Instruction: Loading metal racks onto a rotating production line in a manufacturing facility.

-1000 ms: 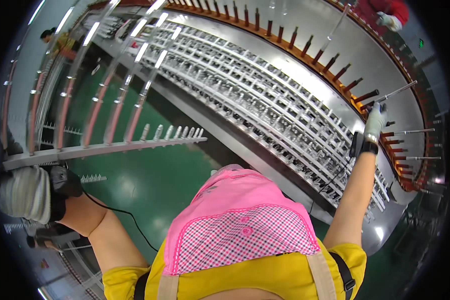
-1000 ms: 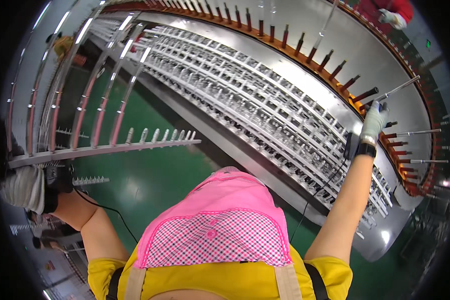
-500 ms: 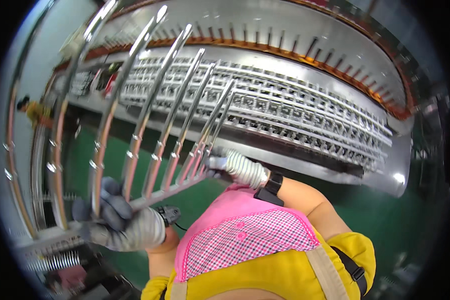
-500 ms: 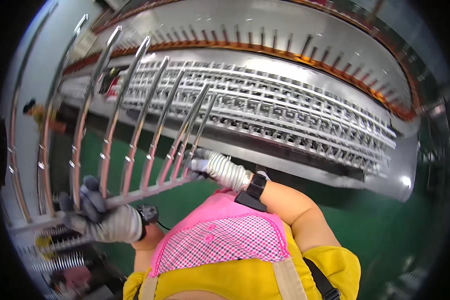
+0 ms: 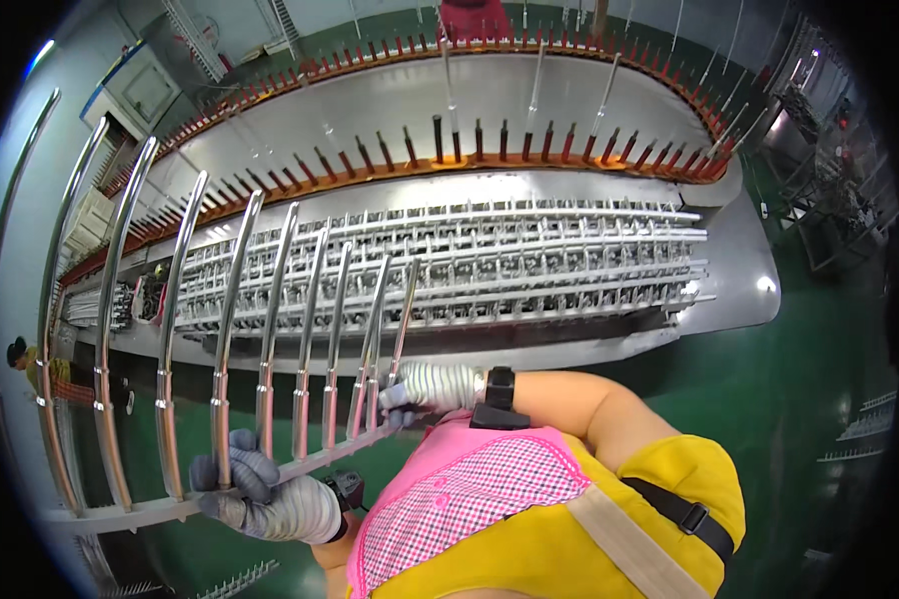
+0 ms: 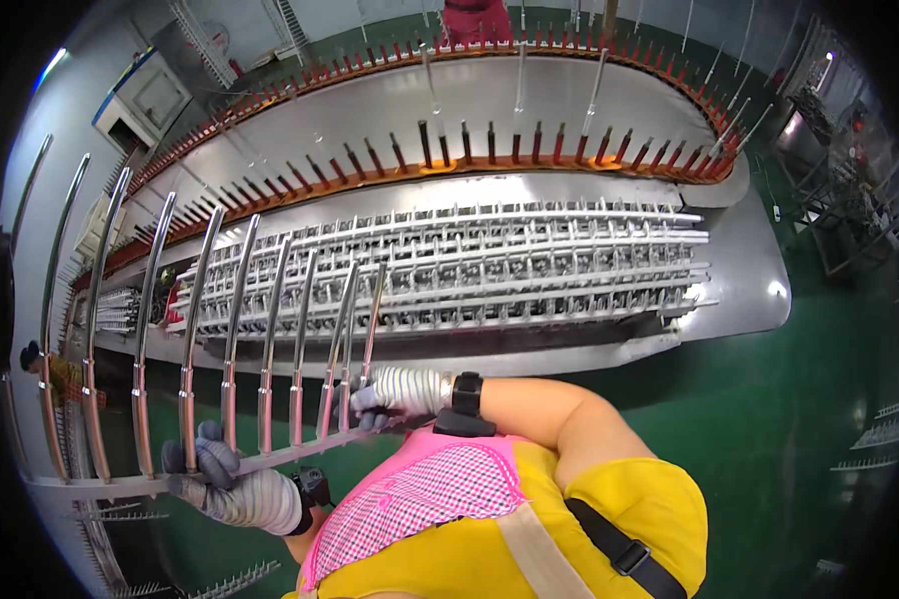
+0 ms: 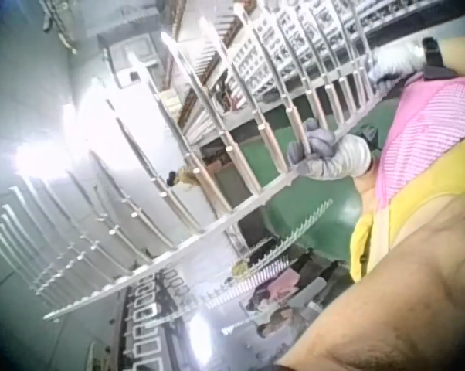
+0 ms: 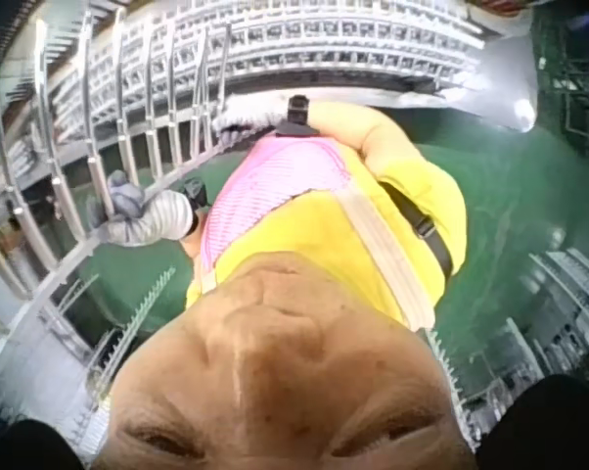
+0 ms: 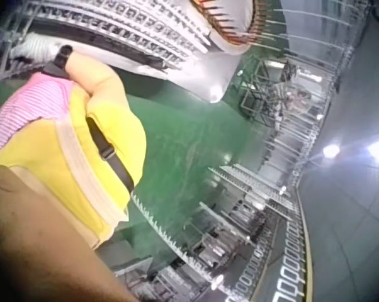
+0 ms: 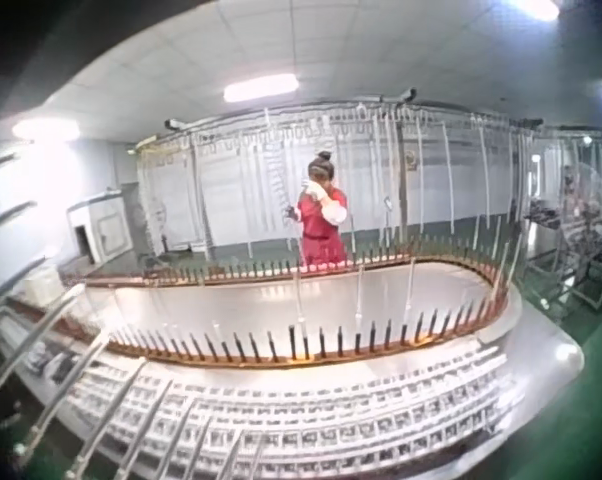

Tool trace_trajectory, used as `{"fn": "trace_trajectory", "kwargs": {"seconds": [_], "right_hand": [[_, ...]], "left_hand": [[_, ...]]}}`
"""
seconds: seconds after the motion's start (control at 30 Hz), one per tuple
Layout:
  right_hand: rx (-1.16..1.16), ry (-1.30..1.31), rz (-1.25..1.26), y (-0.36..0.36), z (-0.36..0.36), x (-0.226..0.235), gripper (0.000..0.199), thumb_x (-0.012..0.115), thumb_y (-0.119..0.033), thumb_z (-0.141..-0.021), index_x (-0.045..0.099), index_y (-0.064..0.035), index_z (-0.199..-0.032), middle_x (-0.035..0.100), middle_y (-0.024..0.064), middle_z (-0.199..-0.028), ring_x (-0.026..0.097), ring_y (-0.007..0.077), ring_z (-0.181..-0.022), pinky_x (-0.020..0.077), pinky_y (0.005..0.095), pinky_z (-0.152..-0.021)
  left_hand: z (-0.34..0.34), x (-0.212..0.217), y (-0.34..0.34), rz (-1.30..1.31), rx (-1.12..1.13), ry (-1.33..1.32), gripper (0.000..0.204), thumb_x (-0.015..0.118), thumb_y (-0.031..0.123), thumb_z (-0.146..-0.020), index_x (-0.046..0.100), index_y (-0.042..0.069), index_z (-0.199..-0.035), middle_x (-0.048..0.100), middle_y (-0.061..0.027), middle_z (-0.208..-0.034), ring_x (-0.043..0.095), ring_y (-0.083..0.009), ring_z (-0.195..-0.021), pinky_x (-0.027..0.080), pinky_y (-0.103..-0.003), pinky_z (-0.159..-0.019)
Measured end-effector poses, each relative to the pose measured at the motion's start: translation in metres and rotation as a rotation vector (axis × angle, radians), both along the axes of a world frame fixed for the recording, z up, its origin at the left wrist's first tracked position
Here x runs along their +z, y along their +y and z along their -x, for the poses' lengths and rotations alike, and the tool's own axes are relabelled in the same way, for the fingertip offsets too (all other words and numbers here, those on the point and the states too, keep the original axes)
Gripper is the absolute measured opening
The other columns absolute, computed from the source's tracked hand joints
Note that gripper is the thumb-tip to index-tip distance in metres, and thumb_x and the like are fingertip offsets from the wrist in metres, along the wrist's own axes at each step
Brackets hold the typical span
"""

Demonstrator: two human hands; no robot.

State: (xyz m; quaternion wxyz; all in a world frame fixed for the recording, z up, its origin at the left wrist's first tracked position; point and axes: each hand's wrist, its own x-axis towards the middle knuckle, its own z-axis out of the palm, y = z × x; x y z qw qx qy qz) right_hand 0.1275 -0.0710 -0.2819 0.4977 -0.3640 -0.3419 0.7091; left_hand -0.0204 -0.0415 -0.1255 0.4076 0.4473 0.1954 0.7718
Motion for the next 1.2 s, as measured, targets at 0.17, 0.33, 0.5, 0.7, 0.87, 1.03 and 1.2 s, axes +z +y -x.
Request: {"fn": "trace_trajectory", "kwargs": {"seconds": [0.17, 0.33, 0.5, 0.7, 0.87, 1.03, 1.2], "right_hand": [[0.169, 0.075, -0.037, -0.012, -0.025, 0.005, 0.028, 0.053, -0.028, -0.080, 0.059, -0.0016, -0.085, 0.060, 0.0031, -0.073, 0.055, 0.0114, -0.059, 0.0435, 0.0220, -0.054], [-0.044, 0.073, -0.065, -0.009, -0.073, 0.002, 0.026, 0.050, -0.028, -0.082, 0.059, -0.0032, -0.083, 0.058, 0.0011, -0.070, 0.052, 0.0098, -0.057, 0.0421, 0.0226, -0.054], [-0.937, -0.105, -0.099, -0.006, -0.220, -0.056, 0.023, 0.054, -0.025, -0.080, 0.058, -0.0032, -0.077, 0.055, 0.0018, -0.060, 0.050, 0.0093, -0.052, 0.0413, 0.0238, -0.048], [-1.924, -0.515, 0.152, -0.107, -0.440, -0.059, 0.017, 0.060, -0.019, -0.075, 0.058, -0.0069, -0.087, 0.056, -0.0010, -0.072, 0.050, 0.0079, -0.057, 0.0400, 0.0231, -0.048], [-1.663, -1.332, 0.450, -0.141, -0.547, -0.088, 0.026, 0.055, -0.028, -0.076, 0.058, -0.0062, -0.090, 0.061, 0.0131, -0.072, 0.059, 0.0237, -0.060, 0.0461, 0.0348, -0.058], [-1.474, -1.616, 0.655, -0.096, -0.494, -0.046, 0.030, 0.047, -0.032, -0.077, 0.058, -0.0077, -0.092, 0.060, 0.0160, -0.081, 0.057, 0.0333, -0.079, 0.0444, 0.0411, -0.071], [-1.331, -1.530, 0.746, -0.083, -0.485, -0.072, 0.029, 0.050, -0.026, -0.077, 0.057, -0.0075, -0.098, 0.060, 0.0160, -0.086, 0.057, 0.0301, -0.082, 0.0452, 0.0390, -0.072]], "left_hand": [[-0.038, -0.006, -0.009, -0.004, 0.118, 0.007, 0.036, 0.037, 0.036, -0.088, 0.045, 0.001, -0.082, 0.016, 0.0043, -0.039, 0.015, -0.0061, -0.037, 0.039, -0.024, -0.069], [-0.077, -0.012, -0.007, 0.013, 0.085, 0.103, 0.037, 0.036, 0.037, -0.088, 0.044, 0.002, -0.078, 0.016, 0.0044, -0.039, 0.017, -0.0059, -0.037, 0.039, -0.023, -0.070], [-0.091, -0.016, -0.008, 0.104, 0.167, 0.087, 0.036, 0.035, 0.036, -0.089, 0.045, 0.003, -0.076, 0.020, 0.0043, -0.039, 0.021, -0.0057, -0.038, 0.037, -0.019, -0.066], [-0.075, -0.033, 0.000, -0.051, -0.230, 0.099, 0.036, 0.043, 0.031, -0.086, 0.047, -0.001, -0.102, 0.052, -0.0142, -0.059, 0.040, -0.0101, -0.042, 0.047, -0.023, -0.065], [-0.118, -0.027, -0.003, 0.188, 0.326, 0.064, 0.037, 0.045, 0.032, -0.085, 0.047, 0.000, -0.104, 0.056, -0.0215, -0.075, 0.048, -0.0112, -0.047, 0.042, -0.014, -0.049], [-0.098, -0.036, 0.001, 0.190, 0.412, 0.067, 0.038, 0.044, 0.033, -0.085, 0.046, 0.000, -0.104, 0.056, -0.0217, -0.075, 0.047, -0.0103, -0.046, 0.042, -0.013, -0.049], [-0.079, -0.049, 0.003, 0.090, 0.160, 0.149, 0.037, 0.042, 0.032, -0.086, 0.046, 0.000, -0.104, 0.055, -0.0166, -0.069, 0.044, -0.0102, -0.043, 0.042, -0.013, -0.050]]}}
